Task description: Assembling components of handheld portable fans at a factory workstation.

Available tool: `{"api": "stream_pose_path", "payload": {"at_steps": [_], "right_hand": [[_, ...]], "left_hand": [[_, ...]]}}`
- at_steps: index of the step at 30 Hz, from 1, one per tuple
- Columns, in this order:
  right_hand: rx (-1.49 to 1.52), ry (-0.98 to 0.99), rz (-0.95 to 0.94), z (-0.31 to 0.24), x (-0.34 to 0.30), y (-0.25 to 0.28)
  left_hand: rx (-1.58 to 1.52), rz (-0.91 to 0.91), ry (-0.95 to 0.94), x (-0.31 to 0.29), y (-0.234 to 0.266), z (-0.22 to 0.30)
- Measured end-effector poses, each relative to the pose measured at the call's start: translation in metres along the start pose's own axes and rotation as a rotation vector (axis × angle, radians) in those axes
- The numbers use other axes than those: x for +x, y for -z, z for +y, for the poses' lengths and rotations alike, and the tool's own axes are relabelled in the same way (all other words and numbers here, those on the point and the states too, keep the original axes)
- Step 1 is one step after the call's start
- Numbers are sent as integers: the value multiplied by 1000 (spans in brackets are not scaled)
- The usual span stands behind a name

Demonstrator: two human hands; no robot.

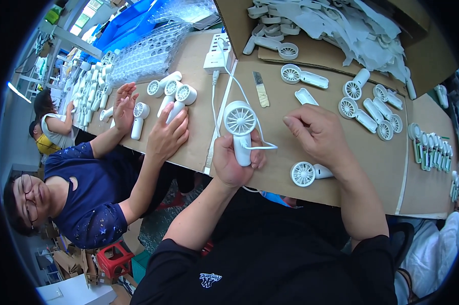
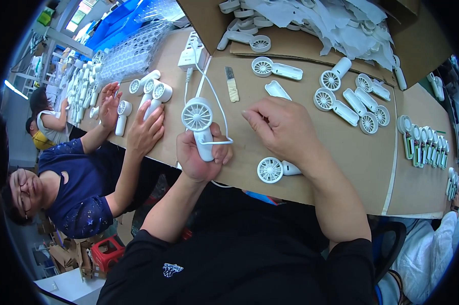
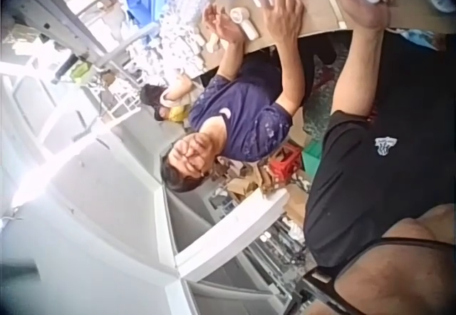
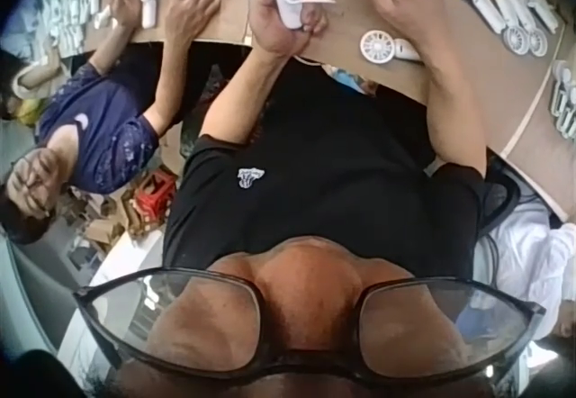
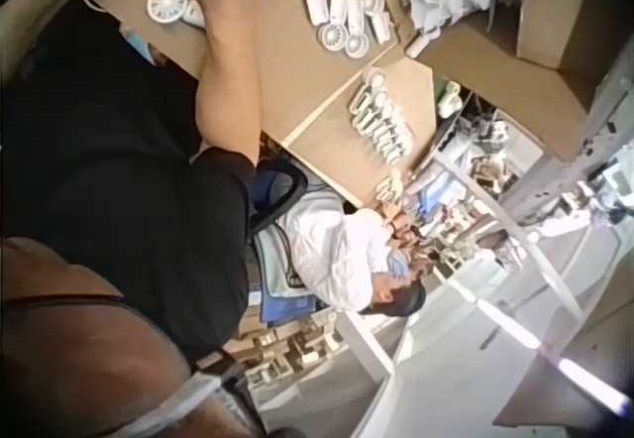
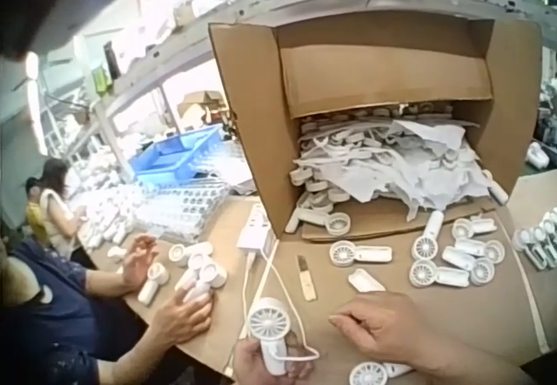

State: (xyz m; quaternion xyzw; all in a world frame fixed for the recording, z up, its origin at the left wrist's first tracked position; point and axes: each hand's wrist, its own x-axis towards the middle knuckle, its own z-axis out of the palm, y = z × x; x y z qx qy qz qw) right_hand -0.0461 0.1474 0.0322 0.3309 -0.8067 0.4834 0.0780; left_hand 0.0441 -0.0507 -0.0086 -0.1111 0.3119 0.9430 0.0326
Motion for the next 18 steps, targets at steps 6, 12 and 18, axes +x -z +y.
{"api": "stream_pose_path", "payload": {"at_steps": [6, 12, 18], "right_hand": [[-42, -20, -60, 4, 4, -5], [-240, 69, -100, -10, 29, -2], [-460, -1, -31, 4, 52, 22]], "left_hand": [[10, -53, 2, 3, 5, 1], [212, -42, -6, -9, 17, -11], [396, -321, -137, -12, 27, -20]]}}
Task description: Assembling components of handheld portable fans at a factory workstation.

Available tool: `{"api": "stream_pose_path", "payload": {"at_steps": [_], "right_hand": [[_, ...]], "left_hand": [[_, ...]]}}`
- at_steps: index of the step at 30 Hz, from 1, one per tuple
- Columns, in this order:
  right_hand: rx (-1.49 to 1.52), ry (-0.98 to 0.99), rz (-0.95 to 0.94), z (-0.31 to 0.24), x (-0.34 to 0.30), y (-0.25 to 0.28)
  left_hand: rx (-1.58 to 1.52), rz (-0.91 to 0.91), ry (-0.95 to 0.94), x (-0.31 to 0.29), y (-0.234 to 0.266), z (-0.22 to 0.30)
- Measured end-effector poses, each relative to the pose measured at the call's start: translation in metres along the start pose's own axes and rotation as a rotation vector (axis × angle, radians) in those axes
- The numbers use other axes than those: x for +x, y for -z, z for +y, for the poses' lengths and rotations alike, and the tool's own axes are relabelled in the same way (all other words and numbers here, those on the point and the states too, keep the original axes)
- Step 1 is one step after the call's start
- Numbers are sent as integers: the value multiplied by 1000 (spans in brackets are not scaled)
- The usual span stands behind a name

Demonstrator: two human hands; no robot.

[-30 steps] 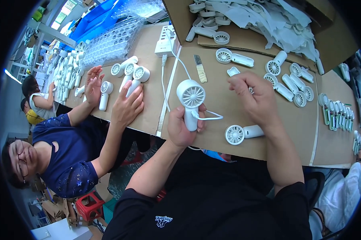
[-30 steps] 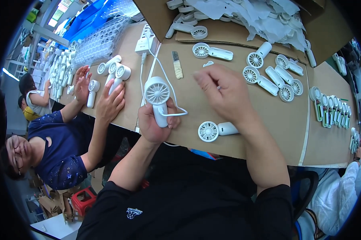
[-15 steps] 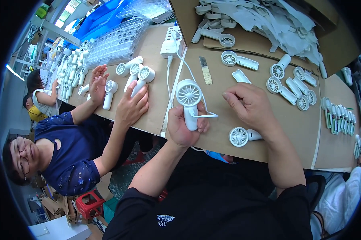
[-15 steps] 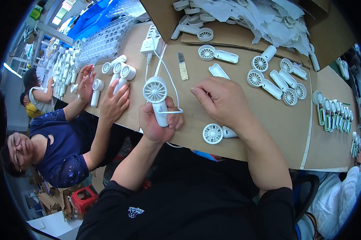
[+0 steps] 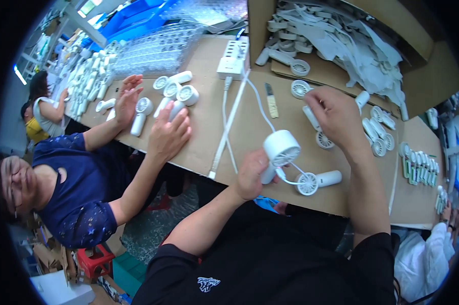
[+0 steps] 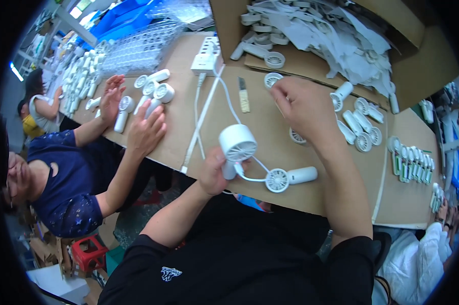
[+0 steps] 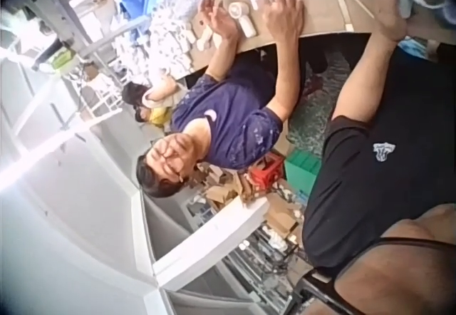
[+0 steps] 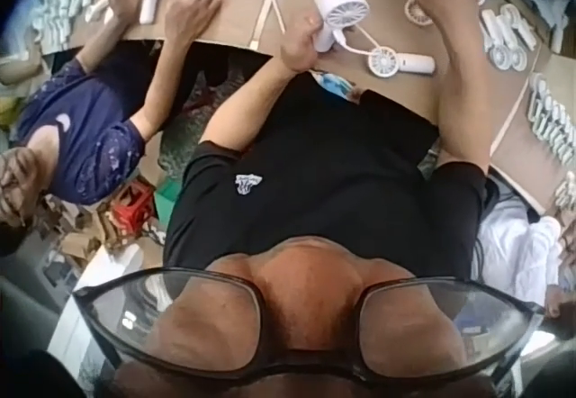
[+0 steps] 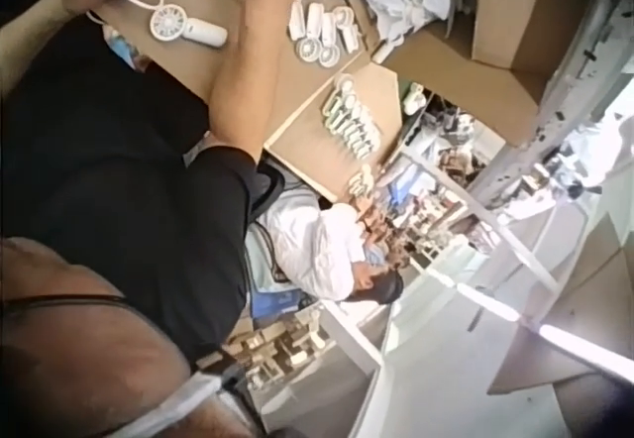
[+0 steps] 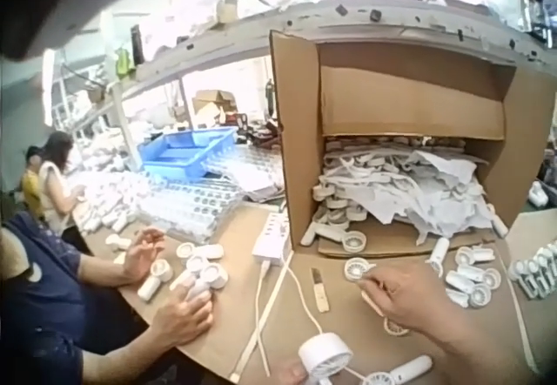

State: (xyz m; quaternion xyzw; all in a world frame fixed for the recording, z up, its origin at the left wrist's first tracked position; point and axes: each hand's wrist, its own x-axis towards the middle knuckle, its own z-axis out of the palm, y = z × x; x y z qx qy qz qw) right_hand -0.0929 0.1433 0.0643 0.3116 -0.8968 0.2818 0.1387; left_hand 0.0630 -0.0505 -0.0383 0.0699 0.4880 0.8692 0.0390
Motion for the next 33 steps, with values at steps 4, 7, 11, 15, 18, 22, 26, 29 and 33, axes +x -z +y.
{"api": "stream_pose_path", "payload": {"at_steps": [4, 7, 11, 15, 18, 22, 26, 29, 33], "right_hand": [[76, -300, 210, 36, -20, 47], [34, -380, 343, 79, -71, 76], [-33, -531, 529, 108, -150, 108], [-154, -723, 535, 113, -227, 130], [-211, -739, 468, 103, -258, 122], [-269, -734, 420, 89, -251, 116], [-279, -712, 428, 95, -251, 127], [-194, -717, 429, 106, -253, 134], [-162, -735, 380, 102, -253, 121]], "left_hand": [[-237, 155, 36, -2, 8, -5], [-541, 118, 100, 8, 16, 2], [-474, 275, 138, 12, 7, 12], [-395, 289, 109, 18, 1, 11], [-344, 204, 72, 17, 7, 5], [-271, 129, 57, 17, 8, 6], [-224, 65, 39, 19, 3, 7], [-245, 54, 24, 19, 4, 7], [-215, 97, 18, 18, 4, 7]]}}
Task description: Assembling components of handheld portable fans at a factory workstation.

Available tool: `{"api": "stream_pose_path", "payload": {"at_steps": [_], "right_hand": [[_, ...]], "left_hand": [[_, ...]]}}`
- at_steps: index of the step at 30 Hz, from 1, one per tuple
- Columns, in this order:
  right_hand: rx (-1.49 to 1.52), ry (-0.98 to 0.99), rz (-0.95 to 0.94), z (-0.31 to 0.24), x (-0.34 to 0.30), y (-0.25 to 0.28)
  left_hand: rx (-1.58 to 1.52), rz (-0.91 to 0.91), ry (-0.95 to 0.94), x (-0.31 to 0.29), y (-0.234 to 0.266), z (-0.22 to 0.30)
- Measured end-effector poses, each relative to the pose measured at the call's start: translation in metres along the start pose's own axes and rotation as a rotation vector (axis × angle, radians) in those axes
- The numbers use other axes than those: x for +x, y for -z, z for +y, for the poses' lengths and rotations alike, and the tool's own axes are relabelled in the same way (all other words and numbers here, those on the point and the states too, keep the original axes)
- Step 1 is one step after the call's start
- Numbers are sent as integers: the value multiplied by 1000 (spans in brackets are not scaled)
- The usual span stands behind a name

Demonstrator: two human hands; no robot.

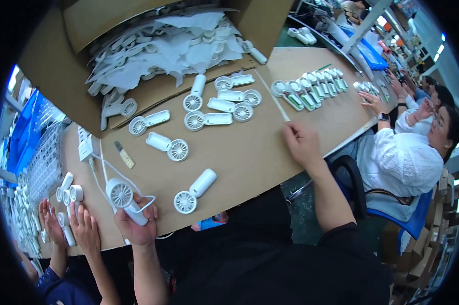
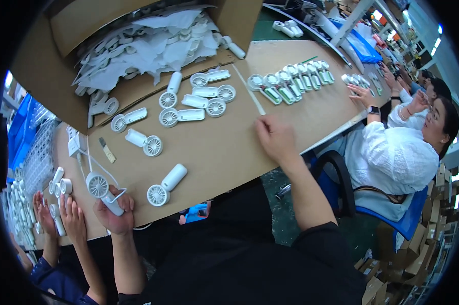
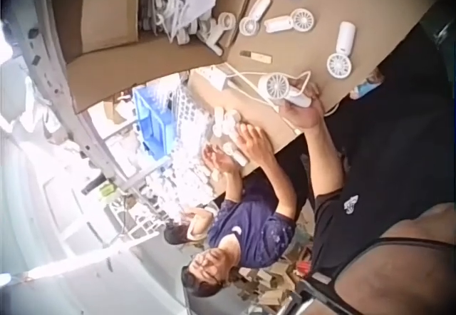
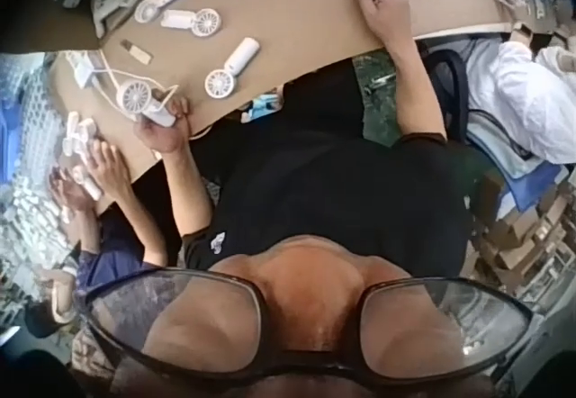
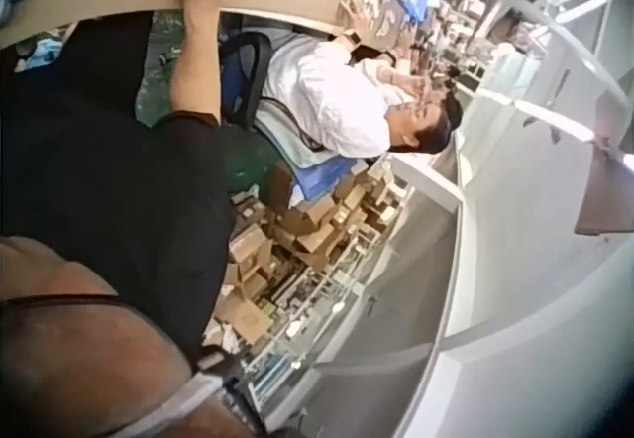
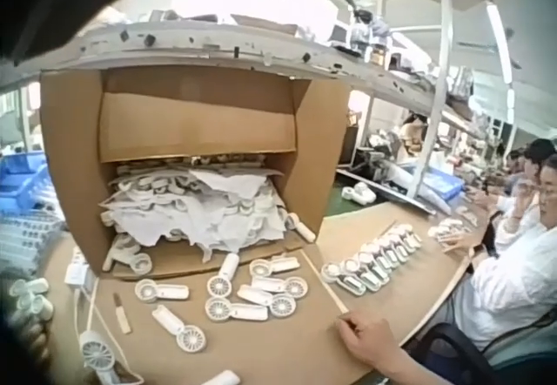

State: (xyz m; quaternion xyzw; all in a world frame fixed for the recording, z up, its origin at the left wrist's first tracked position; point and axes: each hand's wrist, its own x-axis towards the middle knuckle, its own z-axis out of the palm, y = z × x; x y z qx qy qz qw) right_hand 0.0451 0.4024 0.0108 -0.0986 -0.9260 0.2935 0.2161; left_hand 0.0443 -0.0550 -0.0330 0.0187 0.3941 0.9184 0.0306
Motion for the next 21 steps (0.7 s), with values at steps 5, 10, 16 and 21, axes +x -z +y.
{"api": "stream_pose_path", "payload": {"at_steps": [5, 10, 16, 21], "right_hand": [[63, 180, -13, -13, -5, -21], [39, 251, -22, -14, -17, -20], [-104, 295, 65, 0, -49, 0], [-61, 360, 256, 34, -49, 0]], "left_hand": [[24, 31, -6, -2, 1, -2], [71, 51, -3, -2, -4, 0], [78, 249, 44, 1, -1, -6], [1230, 207, -146, 11, -15, 24]]}}
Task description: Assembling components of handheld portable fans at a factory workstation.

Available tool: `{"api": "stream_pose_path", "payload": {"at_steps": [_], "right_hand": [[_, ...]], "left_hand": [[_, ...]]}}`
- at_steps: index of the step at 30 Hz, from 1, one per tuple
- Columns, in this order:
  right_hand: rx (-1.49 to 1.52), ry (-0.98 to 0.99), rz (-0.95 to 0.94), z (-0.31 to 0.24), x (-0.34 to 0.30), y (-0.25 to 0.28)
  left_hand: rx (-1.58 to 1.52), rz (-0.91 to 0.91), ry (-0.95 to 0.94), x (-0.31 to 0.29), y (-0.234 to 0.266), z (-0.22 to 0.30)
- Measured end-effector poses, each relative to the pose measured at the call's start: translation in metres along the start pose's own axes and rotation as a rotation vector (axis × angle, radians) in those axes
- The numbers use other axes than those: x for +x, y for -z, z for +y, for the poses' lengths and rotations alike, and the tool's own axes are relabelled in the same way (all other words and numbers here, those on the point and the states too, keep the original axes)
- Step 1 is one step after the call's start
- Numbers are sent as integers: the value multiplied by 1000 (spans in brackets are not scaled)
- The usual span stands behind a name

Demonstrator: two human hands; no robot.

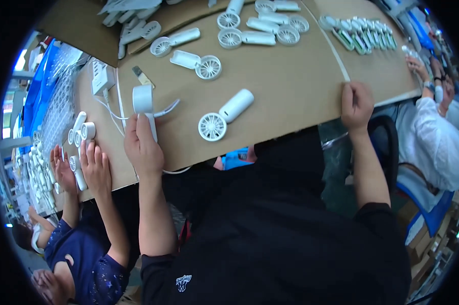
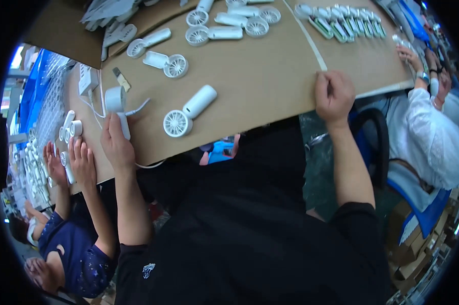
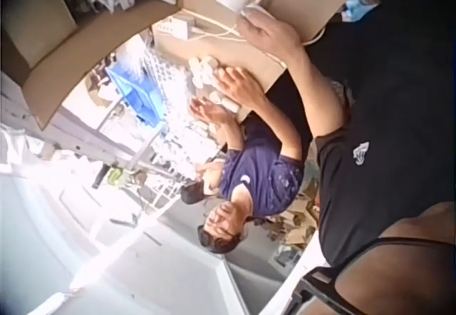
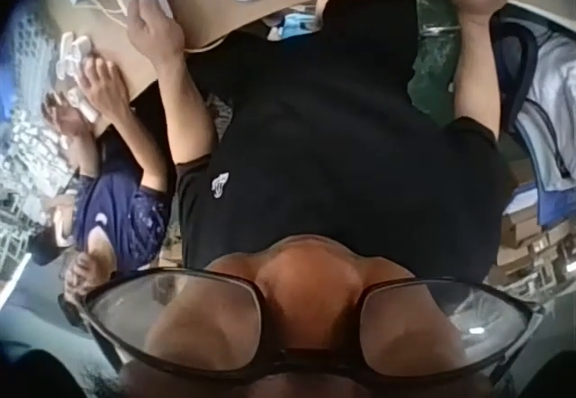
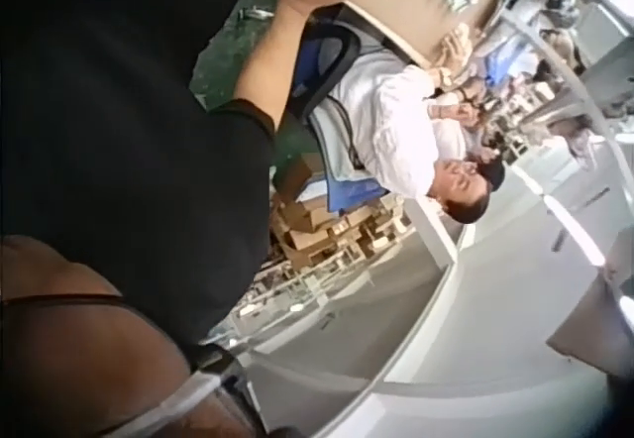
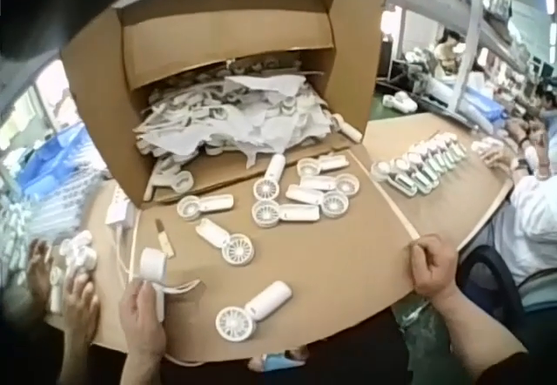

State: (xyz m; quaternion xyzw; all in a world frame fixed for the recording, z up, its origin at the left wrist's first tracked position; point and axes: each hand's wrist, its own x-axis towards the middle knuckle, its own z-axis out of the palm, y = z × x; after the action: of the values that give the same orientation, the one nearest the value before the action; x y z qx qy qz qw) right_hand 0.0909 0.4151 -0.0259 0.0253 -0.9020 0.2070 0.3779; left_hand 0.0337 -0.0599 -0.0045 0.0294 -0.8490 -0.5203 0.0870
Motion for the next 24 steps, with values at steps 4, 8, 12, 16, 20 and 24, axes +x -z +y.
{"api": "stream_pose_path", "payload": {"at_steps": [4, 8, 12, 16, 20, 24], "right_hand": [[-17, -4, 5, -1, -3, -7], [-22, -29, 5, 8, -9, -9], [-63, -2, 55, 5, -9, -7], [-65, 3, 71, -5, -7, -5], [-280, 108, -155, 41, -23, -7], [-87, 28, 130, 17, -15, -13]], "left_hand": [[103, -30, -13, 5, 7, -7], [304, 134, -260, -6, -5, -4], [77, 28, -719, -35, -16, 10], [-42, -321, -812, -66, -40, 14], [-174, -859, -782, -94, -93, 45], [-85, -1114, -281, -110, -151, 36]]}}
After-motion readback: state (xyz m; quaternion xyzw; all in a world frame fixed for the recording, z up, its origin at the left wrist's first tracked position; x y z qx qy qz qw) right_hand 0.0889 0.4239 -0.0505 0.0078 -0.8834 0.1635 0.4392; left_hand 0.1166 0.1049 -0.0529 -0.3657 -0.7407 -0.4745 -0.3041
